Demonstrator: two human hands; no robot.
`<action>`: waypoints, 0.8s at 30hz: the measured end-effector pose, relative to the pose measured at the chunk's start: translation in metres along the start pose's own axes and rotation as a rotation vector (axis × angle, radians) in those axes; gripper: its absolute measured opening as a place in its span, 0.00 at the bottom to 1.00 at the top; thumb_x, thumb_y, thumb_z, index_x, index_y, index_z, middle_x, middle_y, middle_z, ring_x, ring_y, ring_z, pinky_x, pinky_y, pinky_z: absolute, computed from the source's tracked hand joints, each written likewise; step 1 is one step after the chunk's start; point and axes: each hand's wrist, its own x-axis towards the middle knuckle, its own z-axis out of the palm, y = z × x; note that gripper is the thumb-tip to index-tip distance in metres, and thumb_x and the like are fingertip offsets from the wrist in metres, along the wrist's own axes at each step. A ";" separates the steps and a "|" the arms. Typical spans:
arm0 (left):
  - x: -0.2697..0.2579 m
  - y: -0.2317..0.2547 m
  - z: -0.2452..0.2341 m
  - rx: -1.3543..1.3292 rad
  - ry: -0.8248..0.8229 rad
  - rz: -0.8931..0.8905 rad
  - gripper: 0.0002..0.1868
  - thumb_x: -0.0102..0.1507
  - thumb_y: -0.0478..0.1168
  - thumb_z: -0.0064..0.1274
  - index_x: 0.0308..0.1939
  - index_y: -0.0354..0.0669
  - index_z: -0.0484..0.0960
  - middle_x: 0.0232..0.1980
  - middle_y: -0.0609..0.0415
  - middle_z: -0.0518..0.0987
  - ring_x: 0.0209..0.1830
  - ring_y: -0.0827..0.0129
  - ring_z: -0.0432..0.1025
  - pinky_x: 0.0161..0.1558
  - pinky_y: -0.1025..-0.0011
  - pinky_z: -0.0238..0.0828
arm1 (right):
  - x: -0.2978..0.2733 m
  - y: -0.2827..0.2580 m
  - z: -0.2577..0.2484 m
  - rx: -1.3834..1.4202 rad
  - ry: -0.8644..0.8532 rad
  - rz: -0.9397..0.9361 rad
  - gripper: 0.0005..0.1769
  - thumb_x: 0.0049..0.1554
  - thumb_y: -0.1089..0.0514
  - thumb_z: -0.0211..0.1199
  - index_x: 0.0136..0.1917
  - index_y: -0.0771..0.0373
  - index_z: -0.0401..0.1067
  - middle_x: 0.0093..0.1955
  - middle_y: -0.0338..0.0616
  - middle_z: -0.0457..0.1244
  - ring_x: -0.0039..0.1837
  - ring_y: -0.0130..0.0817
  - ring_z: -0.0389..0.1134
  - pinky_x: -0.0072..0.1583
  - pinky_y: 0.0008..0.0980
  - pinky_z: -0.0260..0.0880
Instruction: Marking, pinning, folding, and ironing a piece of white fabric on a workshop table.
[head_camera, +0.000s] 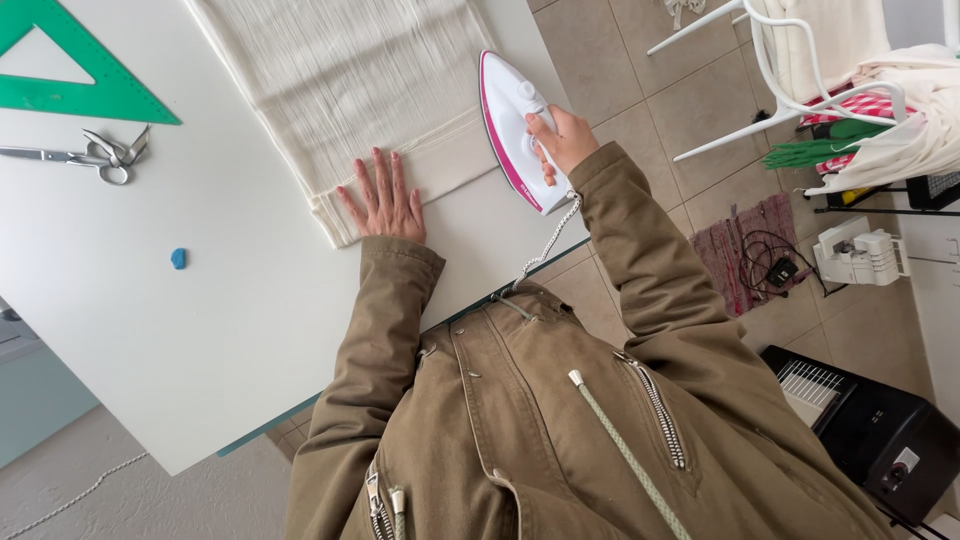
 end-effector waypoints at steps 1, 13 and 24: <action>0.001 0.003 -0.002 0.009 -0.048 -0.018 0.33 0.76 0.54 0.28 0.85 0.54 0.44 0.87 0.56 0.37 0.86 0.55 0.29 0.78 0.35 0.17 | 0.000 0.004 -0.003 -0.018 -0.003 -0.013 0.22 0.66 0.42 0.55 0.50 0.66 0.66 0.30 0.38 0.58 0.25 0.23 0.58 0.26 0.30 0.63; -0.041 -0.094 -0.004 -0.087 0.189 -0.076 0.33 0.73 0.38 0.42 0.83 0.46 0.54 0.87 0.54 0.47 0.87 0.53 0.37 0.80 0.38 0.24 | -0.016 -0.020 0.117 -0.077 -0.165 -0.117 0.21 0.65 0.46 0.55 0.58 0.67 0.66 0.30 0.38 0.59 0.25 0.25 0.60 0.26 0.32 0.65; -0.048 -0.087 -0.012 -0.118 0.145 -0.013 0.30 0.76 0.43 0.37 0.83 0.50 0.54 0.86 0.58 0.48 0.86 0.52 0.36 0.78 0.36 0.19 | -0.028 -0.030 0.178 -0.158 -0.197 -0.066 0.23 0.66 0.46 0.56 0.55 0.71 0.66 0.28 0.41 0.60 0.24 0.25 0.61 0.25 0.32 0.65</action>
